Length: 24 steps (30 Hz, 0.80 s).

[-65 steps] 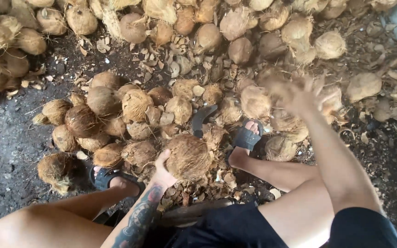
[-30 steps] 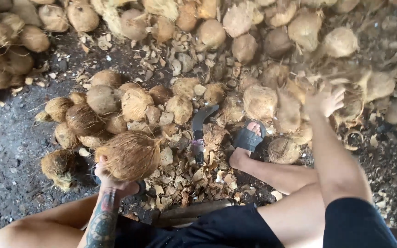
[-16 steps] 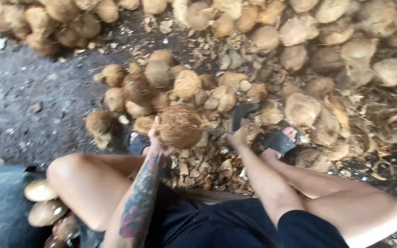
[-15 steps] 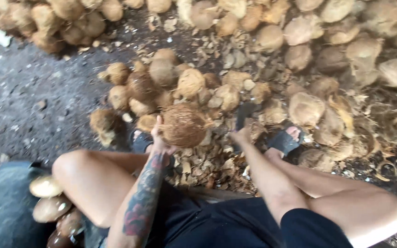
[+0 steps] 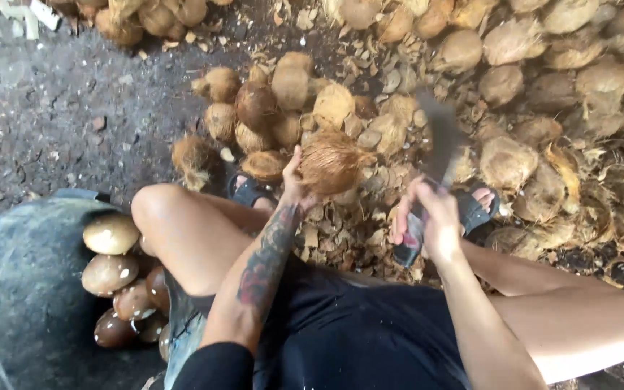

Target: The person sits on the ground and uses a large knife to peel the husk off a coconut. They rotate the coconut in their hands to remove the fibrous outer layer, then place the peeled coconut into a large container.

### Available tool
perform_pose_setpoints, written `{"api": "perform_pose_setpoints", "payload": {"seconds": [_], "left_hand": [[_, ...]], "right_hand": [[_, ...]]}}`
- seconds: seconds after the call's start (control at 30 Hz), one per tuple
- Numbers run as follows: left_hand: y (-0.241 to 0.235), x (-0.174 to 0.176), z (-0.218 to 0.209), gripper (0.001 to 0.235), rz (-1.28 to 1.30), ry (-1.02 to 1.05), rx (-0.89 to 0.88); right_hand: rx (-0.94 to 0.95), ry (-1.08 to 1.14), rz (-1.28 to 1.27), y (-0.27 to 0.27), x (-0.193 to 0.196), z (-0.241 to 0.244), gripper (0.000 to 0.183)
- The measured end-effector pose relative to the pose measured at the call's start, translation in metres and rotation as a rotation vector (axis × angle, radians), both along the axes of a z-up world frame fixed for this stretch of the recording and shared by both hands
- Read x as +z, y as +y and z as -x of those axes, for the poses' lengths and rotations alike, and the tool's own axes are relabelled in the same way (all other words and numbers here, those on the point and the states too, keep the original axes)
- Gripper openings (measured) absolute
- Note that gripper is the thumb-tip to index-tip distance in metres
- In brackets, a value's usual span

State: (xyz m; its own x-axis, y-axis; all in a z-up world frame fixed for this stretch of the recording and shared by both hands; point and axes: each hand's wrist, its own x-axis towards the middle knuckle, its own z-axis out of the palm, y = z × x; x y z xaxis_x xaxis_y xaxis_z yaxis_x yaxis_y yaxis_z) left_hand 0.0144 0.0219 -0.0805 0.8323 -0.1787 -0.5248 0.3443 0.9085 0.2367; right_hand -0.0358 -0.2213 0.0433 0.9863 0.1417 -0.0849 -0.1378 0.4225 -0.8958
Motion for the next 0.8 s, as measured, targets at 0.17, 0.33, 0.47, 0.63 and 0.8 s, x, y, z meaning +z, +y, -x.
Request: {"api": "perform_pose_setpoints", "payload": {"seconds": [0.17,0.33,0.47,0.63,0.8], "left_hand": [[-0.003,-0.059,0.020,0.078,-0.049,0.118,-0.024],[-0.001,-0.086,0.019,0.073,-0.116,0.119,-0.010],[0.003,-0.127,0.002,0.065,-0.243,0.067,-0.121],[-0.003,-0.106,0.013,0.072,-0.267,0.072,-0.043],[0.008,-0.171,0.003,0.065,-0.224,0.077,0.095]], "right_hand": [[0.195,-0.531,0.290,0.003,0.077,0.031,0.017],[0.187,-0.417,0.794,-0.003,-0.111,0.083,0.017],[0.394,0.256,0.621,0.017,-0.037,0.071,0.034],[0.294,-0.314,0.306,0.012,0.021,0.073,0.015],[0.277,-0.526,0.911,-0.021,-0.152,0.090,0.016]]}}
